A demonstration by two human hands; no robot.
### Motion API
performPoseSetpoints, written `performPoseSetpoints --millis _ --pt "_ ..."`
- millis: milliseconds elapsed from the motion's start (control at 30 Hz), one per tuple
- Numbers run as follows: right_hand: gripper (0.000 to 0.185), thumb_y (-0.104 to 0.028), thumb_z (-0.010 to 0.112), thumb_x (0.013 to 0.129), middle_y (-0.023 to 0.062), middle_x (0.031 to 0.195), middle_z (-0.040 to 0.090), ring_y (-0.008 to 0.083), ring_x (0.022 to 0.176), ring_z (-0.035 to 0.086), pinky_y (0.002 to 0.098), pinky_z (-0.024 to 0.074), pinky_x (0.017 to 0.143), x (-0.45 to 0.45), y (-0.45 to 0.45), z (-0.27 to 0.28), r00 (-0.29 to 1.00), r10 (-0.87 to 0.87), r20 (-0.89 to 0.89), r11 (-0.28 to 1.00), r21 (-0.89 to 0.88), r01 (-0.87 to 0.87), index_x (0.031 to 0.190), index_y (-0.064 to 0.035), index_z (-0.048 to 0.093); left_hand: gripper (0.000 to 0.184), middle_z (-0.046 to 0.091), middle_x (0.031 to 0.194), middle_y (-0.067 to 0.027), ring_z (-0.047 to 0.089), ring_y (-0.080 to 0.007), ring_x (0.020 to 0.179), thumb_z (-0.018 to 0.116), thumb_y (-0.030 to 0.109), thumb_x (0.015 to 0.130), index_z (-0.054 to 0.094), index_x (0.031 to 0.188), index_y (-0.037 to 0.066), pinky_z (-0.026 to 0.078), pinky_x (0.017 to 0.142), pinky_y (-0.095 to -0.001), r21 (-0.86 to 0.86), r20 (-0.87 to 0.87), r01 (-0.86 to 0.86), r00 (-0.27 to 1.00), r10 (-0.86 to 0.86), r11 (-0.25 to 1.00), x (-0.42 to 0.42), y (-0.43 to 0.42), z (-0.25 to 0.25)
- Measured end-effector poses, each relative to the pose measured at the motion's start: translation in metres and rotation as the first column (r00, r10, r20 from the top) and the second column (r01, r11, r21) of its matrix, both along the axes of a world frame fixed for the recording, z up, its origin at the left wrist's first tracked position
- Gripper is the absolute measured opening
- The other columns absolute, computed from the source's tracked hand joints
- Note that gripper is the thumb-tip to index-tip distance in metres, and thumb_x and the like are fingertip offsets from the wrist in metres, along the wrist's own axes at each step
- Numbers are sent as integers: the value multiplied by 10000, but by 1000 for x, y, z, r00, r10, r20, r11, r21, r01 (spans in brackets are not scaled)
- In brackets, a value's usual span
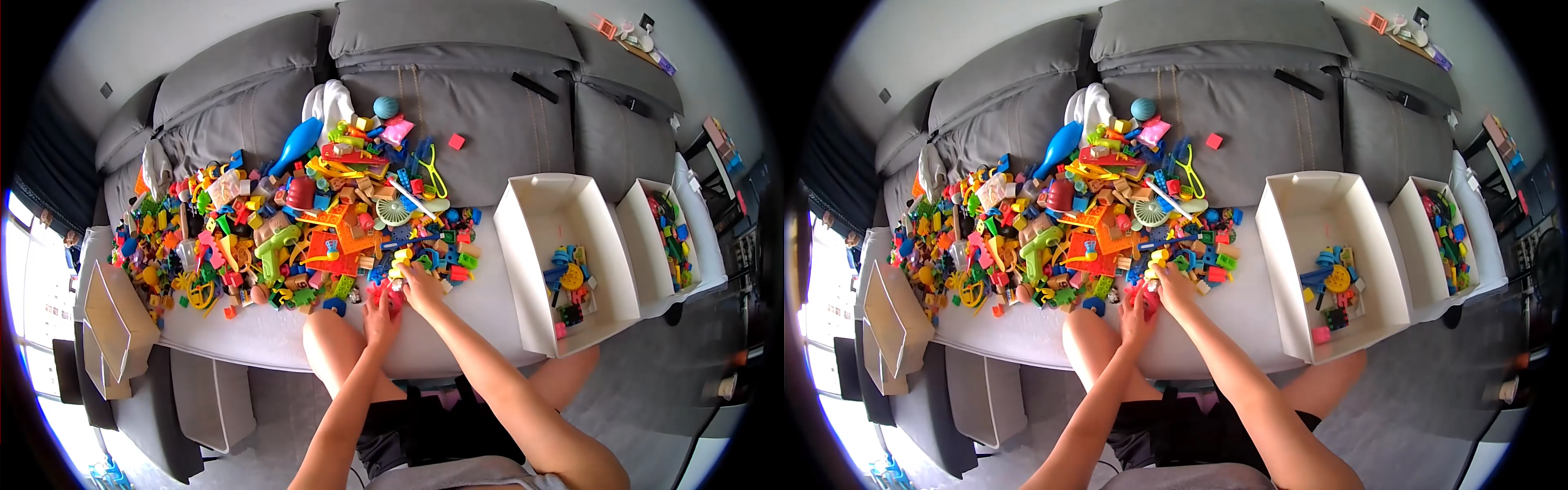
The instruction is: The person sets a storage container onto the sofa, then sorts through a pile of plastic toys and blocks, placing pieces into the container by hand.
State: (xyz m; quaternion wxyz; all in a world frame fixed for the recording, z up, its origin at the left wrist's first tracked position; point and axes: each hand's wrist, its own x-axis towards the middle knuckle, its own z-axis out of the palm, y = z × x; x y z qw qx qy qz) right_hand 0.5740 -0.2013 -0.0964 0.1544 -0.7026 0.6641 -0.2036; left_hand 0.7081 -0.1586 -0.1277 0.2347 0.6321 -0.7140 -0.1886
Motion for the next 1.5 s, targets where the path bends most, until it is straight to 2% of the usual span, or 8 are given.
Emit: performPoseSetpoints --millis 167,267,433,633,767,967,1167,1500 --pt "491 -184 678 721 106 965 578 263 757 608 358 491 576 -26 35 -22 934 -220 283 878 -360 316 1154 -125 457 605 452 1140 -195 530 -353 937 669 80 664 407 1209 89 468 796 -389 -35 -284 54 957 -62 998 -19 11 7" --pt "373 -250 633 792 57 775 564 147 567 563 262 458 449 -46 56 -15 256 -495 831 815 341 469 1092 -91 480 528 533 960 -153 564 -260 837 645 96 747 367 1190 23 485 666 -349 -53 -635 -154 768 85 987 -40 13 -21" --pt "220 -278 559 856 11 640 514 90 482 493 204 433 412 -82 89 2 -531 -555 640 656 729 195 964 -89 522 570 523 941 -78 550 -124 640 610 119 819 254 1263 78 465 473 -235 393 -875 -227 205 438 891 -98 12 6" --pt "392 -141 543 874 81 1010 568 115 743 569 229 478 660 -115 107 87 -194 -118 974 727 217 652 1224 -18 416 471 498 995 -56 553 -134 757 561 185 861 303 1251 125 482 555 -241 278 -954 50 132 269 959 -205 1 91" --pt "605 -36 501 873 117 1411 210 220 1208 395 296 381 926 -131 113 112 5 45 999 555 -29 831 1374 -55 162 581 265 1376 -173 513 -234 1055 430 183 927 88 1390 102 477 799 -324 74 -997 458 21 73 886 -242 12 130" --pt "283 -59 508 877 65 1099 540 120 812 577 253 478 705 -107 114 64 125 -121 985 759 11 651 1156 -21 483 424 382 1282 -147 539 -183 915 447 140 917 308 1302 26 481 725 -278 94 -971 277 237 27 956 -190 16 63" --pt "464 -192 642 743 128 1075 520 288 808 603 377 493 592 -68 88 -22 882 -342 323 914 -105 393 1161 -80 473 326 497 909 -112 503 -185 638 581 41 757 528 1079 44 429 552 -283 -58 -478 -108 876 68 992 -64 13 17" --pt "507 -258 624 750 126 959 583 320 704 604 402 490 580 -66 77 -52 846 -497 192 868 133 479 1179 -90 411 538 413 1154 -183 533 -359 923 622 171 739 396 1226 140 481 735 -418 151 44 145 987 -153 978 -65 18 25"
